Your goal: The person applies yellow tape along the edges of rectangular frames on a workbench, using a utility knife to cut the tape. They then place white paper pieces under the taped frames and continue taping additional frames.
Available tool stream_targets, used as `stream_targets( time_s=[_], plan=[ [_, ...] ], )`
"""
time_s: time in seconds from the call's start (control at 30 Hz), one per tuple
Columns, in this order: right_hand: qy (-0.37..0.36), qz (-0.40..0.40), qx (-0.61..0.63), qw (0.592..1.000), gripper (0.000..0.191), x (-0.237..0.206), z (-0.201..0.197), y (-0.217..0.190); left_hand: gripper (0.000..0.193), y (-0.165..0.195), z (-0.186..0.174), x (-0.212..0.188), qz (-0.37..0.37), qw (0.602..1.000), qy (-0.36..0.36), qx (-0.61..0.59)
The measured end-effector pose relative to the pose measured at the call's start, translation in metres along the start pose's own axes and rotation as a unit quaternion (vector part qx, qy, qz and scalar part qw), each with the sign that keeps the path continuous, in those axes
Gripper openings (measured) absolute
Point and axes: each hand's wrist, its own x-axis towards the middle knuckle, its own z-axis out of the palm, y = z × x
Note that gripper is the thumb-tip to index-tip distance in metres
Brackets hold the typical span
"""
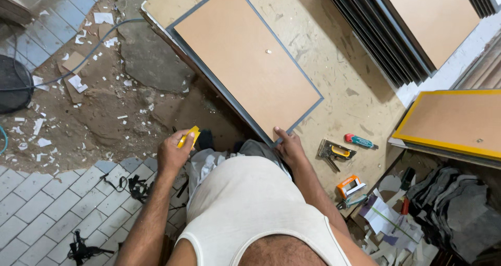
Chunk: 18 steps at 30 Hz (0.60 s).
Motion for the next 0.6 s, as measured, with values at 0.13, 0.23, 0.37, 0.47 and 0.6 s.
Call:
stream_targets(
  time_s=[0.13,0.23,0.37,0.47,0.6],
  plan=[
    [0.02,0.028,-0.306,0.951,0.046,-0.004,-0.014,-0.017,0.031,0.043,0.035,-0.023,-0.037,0.996,-0.041,-0.067],
    [0.046,-0.096,-0.531,0.841,0.042,-0.024,-0.024,-0.037,0.028,0.087,0.064,-0.035,-0.028,0.99,-0.073,-0.114],
    [-0.194,-0.244,-0.317,0.896,0.032,-0.039,-0.039,-0.054,0.024,0.138,0.103,-0.057,-0.022,0.985,-0.115,-0.127],
    [-0.267,-0.186,-0.216,0.921,0.025,-0.04,-0.055,-0.057,0.021,0.164,0.13,-0.066,-0.002,0.985,-0.135,-0.112],
    [-0.245,-0.312,-0.283,0.874,0.01,-0.034,-0.077,-0.051,0.023,0.182,0.158,-0.078,0.018,0.985,-0.132,-0.111]
  ],
)
